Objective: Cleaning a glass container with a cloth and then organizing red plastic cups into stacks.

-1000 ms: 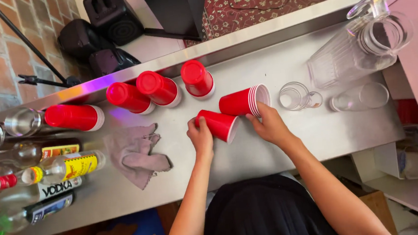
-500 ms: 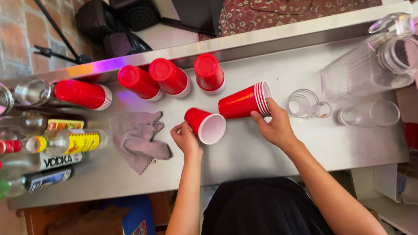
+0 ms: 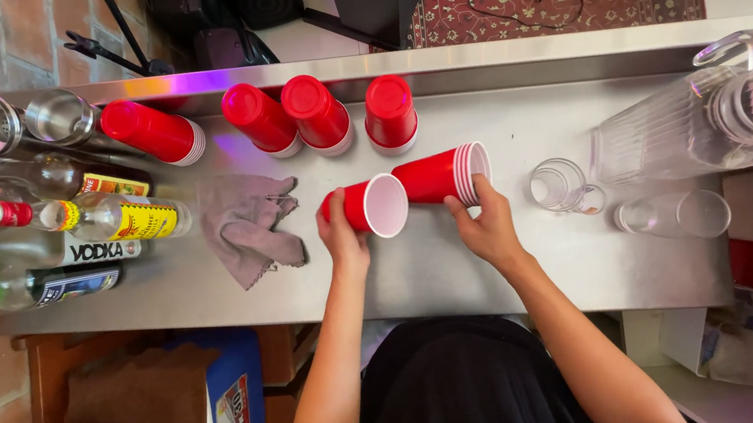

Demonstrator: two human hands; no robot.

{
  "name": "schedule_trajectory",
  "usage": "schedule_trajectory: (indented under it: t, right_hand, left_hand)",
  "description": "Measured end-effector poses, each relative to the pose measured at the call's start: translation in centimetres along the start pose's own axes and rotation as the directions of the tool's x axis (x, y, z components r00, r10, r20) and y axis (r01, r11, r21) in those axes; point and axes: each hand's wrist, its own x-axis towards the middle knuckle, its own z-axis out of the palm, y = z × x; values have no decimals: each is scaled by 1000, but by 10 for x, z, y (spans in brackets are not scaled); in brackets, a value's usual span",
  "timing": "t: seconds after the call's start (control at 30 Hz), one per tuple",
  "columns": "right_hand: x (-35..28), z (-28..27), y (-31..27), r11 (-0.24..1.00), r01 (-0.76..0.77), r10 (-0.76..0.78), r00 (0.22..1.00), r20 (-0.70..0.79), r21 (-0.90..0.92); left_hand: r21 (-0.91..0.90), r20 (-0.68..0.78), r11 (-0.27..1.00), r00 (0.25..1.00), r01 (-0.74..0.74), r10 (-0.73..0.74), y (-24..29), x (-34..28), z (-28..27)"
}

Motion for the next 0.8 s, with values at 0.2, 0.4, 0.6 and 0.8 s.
schedule_trajectory:
  t: [0.2,0.4,0.6,0.8]
  right_hand:
    - [-7,-20,22,967,29,-10,997,-76,252]
    - [-11,-1,24,941,-65,0,981,193,332]
    - [-12,20,1,877,-175,61,964,258,447]
    - [-13,64,-3,853,-261,76,919,387,452]
  left_hand:
    - [34,-76,978,975,-205,207,19,-10,-1]
    - [252,221,967,975,-38,-19,0,-55,25]
    - [432,512,902,819,16,-260,49,-29,0]
    - [649,735,464,655,-602,-178,102,-32,-17]
